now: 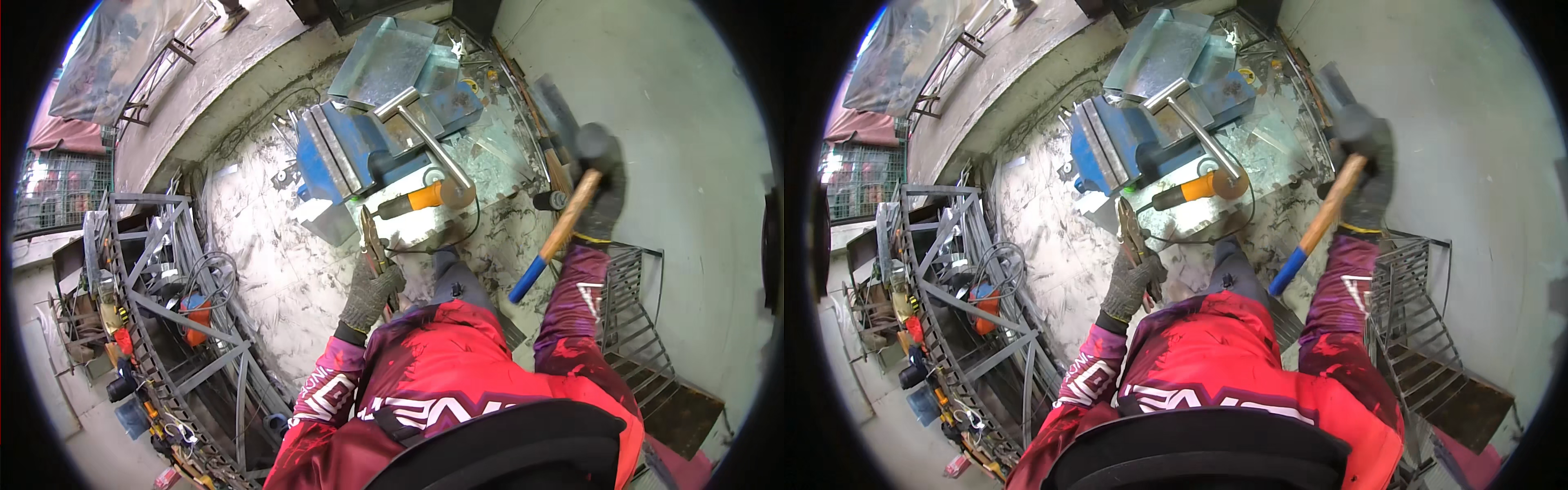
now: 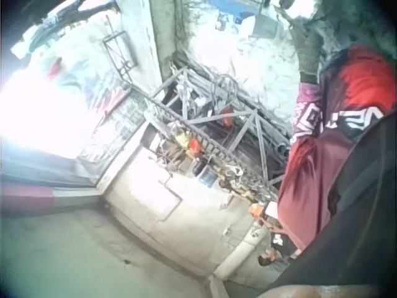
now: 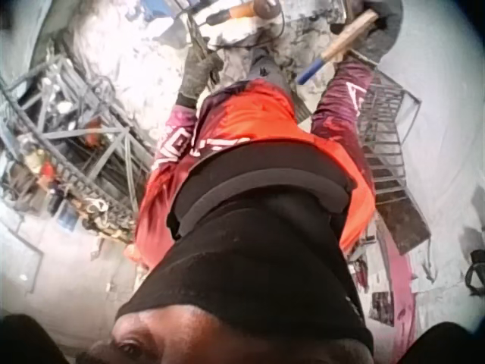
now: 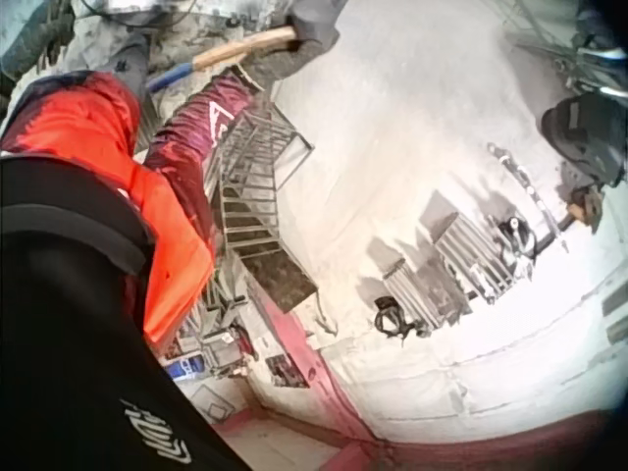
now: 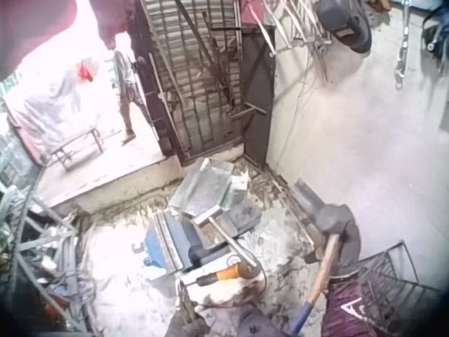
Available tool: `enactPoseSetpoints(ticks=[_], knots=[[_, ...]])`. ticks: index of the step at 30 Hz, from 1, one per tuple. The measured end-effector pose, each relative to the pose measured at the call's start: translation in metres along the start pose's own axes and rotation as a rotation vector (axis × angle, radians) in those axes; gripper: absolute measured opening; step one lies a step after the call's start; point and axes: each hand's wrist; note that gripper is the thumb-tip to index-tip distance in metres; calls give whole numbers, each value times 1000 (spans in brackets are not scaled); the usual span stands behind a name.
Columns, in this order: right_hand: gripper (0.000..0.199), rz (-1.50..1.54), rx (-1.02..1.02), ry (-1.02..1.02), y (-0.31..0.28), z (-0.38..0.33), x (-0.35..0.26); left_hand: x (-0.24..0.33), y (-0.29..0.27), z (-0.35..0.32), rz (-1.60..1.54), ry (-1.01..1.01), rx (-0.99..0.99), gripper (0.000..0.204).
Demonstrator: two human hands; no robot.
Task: Measure a metal sheet, mark it, and cut/grind it using an angle grinder.
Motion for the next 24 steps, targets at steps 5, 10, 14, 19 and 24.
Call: enactPoseSetpoints(ticks=[5, 10, 14, 19, 24], knots=[[34, -299, -540, 7, 73, -151, 91, -5, -25, -34, -77, 14, -101, 68], [49, -235, -417, 100, 163, -253, 149, -11, -36, -53, -108, -23, -158, 58], [62, -407, -547, -80, 195, -258, 157, -5, -52, -44, -363, 94, -226, 50], [57, -625, -766, -231, 196, -199, 183, 29, -79, -7, -369, 4, -18, 36], [50, -1347, -343, -356, 161, -96, 221, 68, -131, 24, -422, 199, 151, 43]])
Point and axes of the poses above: each hand's wrist, its own z-axis towards the middle knuckle, its own y-axis out of the palm, x = y × z, and after that the axes turned 13 degrees about x, right-handed
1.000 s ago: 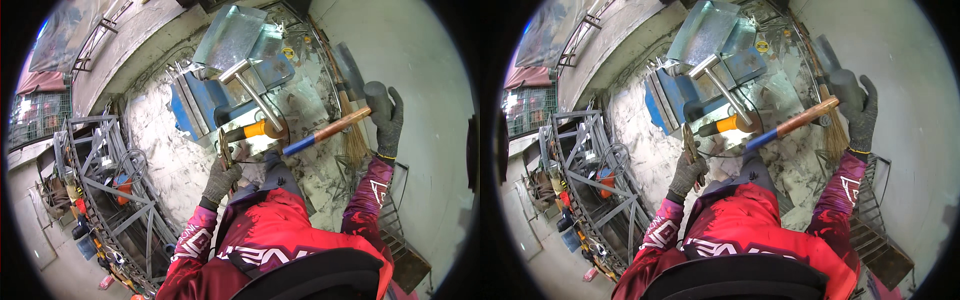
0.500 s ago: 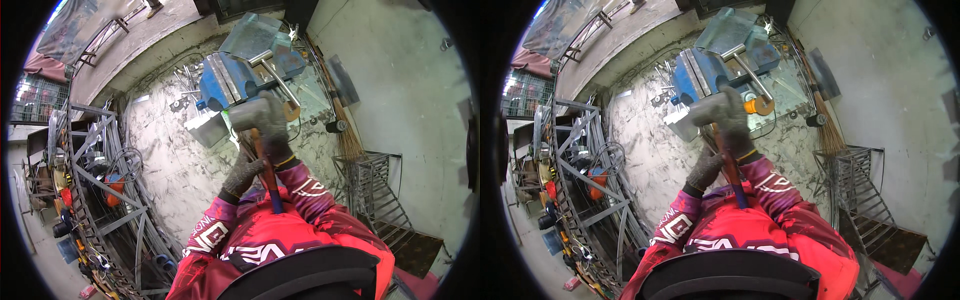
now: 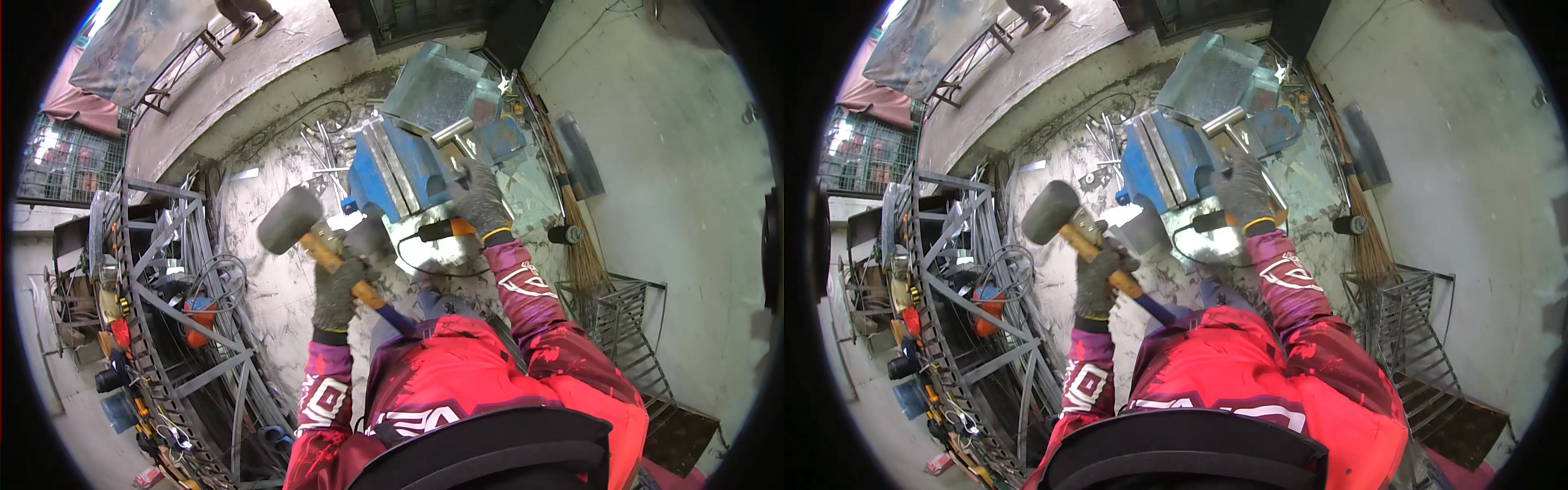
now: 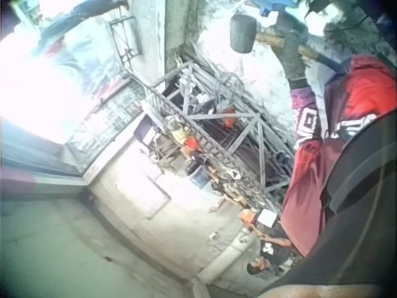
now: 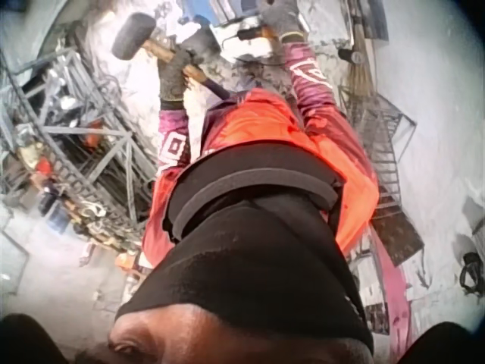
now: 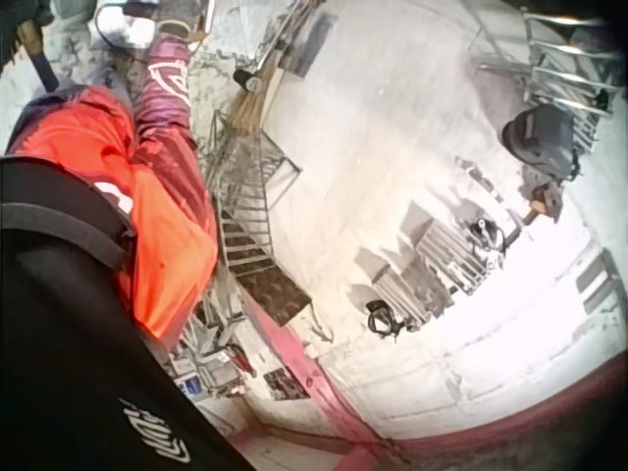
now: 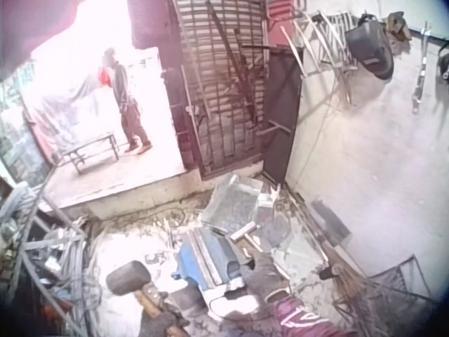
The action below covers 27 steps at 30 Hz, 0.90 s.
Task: Measure a metal sheet, mark it, and cut/grind it using an angle grinder.
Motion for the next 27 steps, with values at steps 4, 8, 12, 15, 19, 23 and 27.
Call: enactPoseSetpoints(ticks=[4, 8, 12, 15, 19, 23, 27], knots=[[52, -512, -79, 96, 1, 31, 56, 27, -9, 28, 62, 80, -44, 62], [58, -532, -208, 279, 11, 39, 86, 42, 10, 54, 41, 111, -47, 62], [54, -570, -329, 319, 27, 43, 97, 57, 39, 89, 110, 121, -99, 69], [47, -414, -276, 411, 28, 50, 93, 73, 58, 124, 166, 110, -130, 67], [42, -210, -336, 625, 22, 59, 76, 92, 84, 199, 176, 26, -213, 67], [48, -246, -214, 611, 29, 47, 61, 98, 108, 282, 288, -61, -277, 60], [46, -265, -84, 728, 43, 22, 55, 88, 147, 370, 386, -60, -354, 29]])
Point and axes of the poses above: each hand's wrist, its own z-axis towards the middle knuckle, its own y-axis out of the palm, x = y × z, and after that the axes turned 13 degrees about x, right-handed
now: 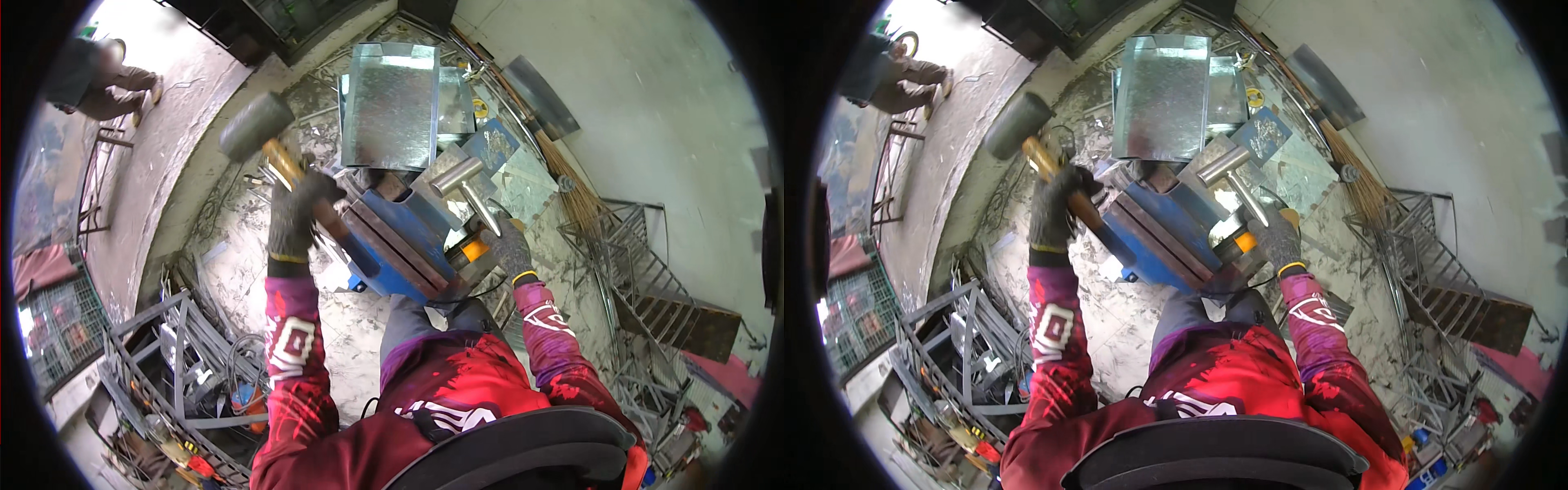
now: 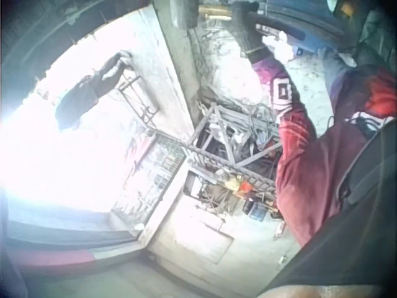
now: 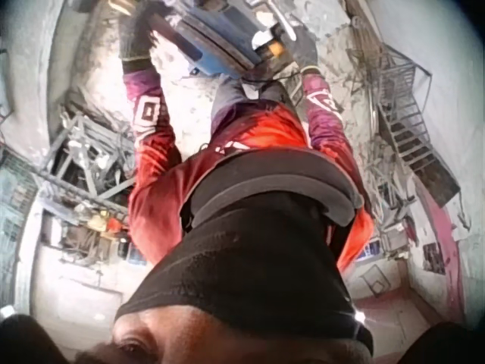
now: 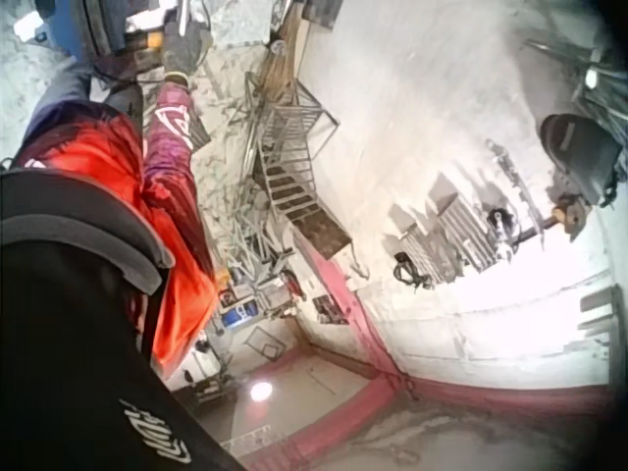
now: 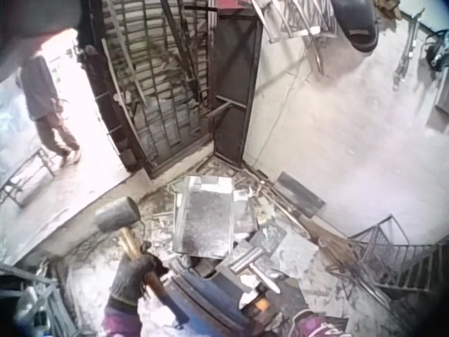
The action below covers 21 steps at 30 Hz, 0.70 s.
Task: Measure a metal sheet, mark it, and cut/grind it using an angle grinder.
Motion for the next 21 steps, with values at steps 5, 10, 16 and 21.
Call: enactPoseSetpoints(ticks=[5, 10, 16, 21], knots=[[46, -146, 47, -13, 13, -13, 2, 0, 22, 122, 388, 213, -151, 40], [45, -53, 11, 91, 16, -14, -4, -42, 67, 226, 410, 49, -121, 36], [49, -37, 2, 201, 29, -13, 9, -92, 123, 273, 791, -52, 38, 38], [50, -27, -29, 216, 39, -12, 20, -118, 150, 271, 858, -4, -24, 40]])
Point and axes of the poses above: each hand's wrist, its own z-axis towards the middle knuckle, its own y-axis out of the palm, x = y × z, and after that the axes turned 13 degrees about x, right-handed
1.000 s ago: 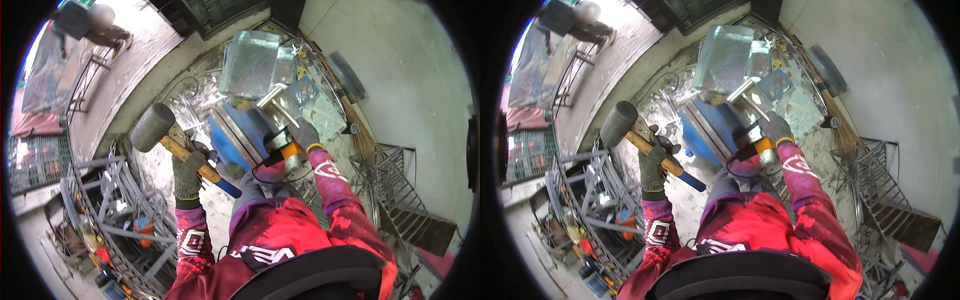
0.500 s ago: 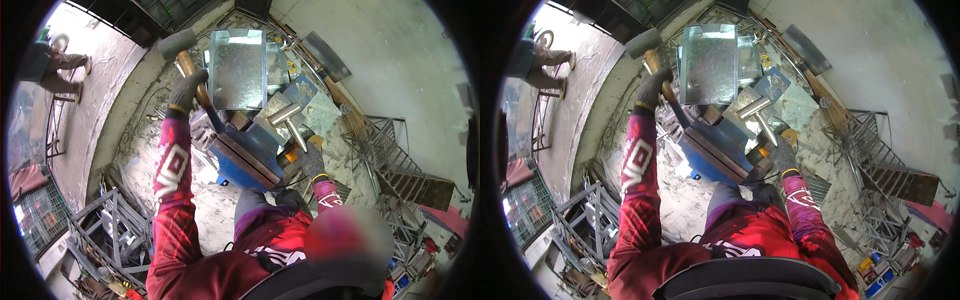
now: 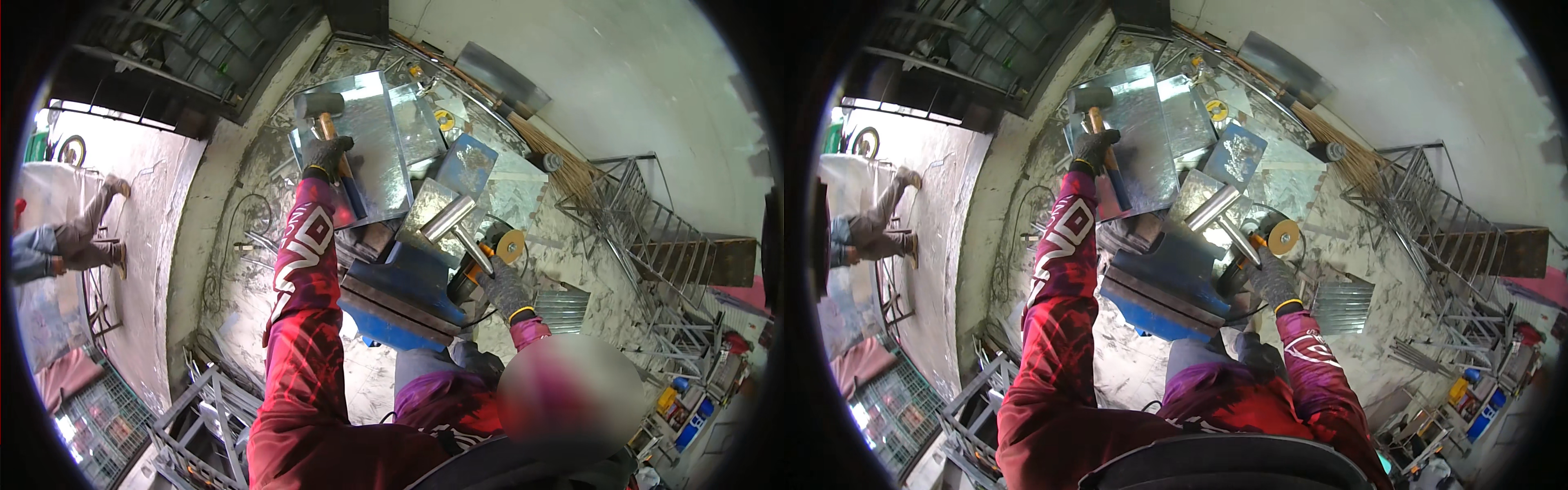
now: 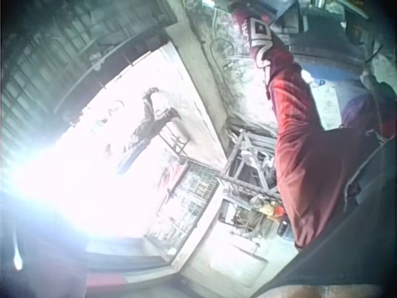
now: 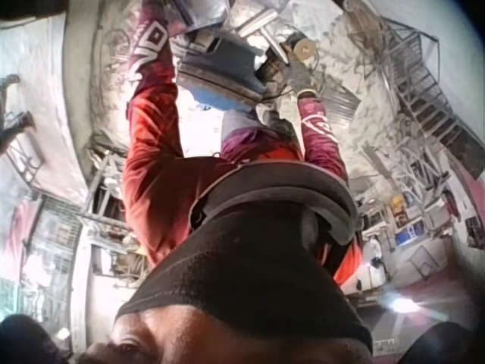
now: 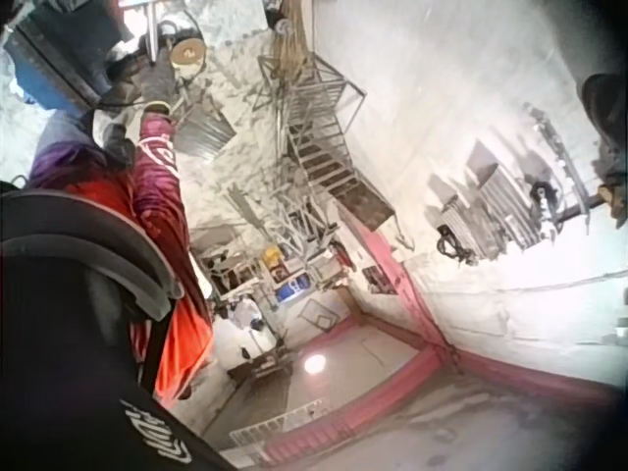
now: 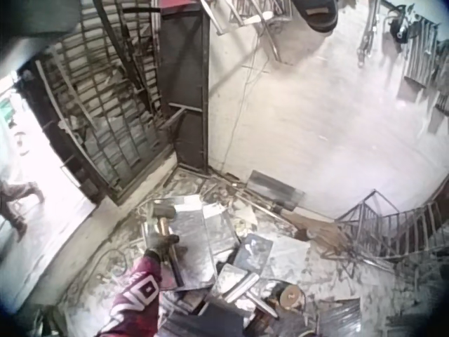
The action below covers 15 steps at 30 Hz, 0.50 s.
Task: Measure a metal sheet, mark it, and cut/grind it using an angle grinder.
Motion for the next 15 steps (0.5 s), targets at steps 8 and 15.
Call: enactPoseSetpoints(ticks=[8, 15], knots=[[44, -20, 19, -42, 1, 1, 7, -10, 38, -15, -166, -10, -196, 40], [41, 68, 46, -71, 6, -2, 11, -20, 33, -14, 150, 276, -109, 46]])
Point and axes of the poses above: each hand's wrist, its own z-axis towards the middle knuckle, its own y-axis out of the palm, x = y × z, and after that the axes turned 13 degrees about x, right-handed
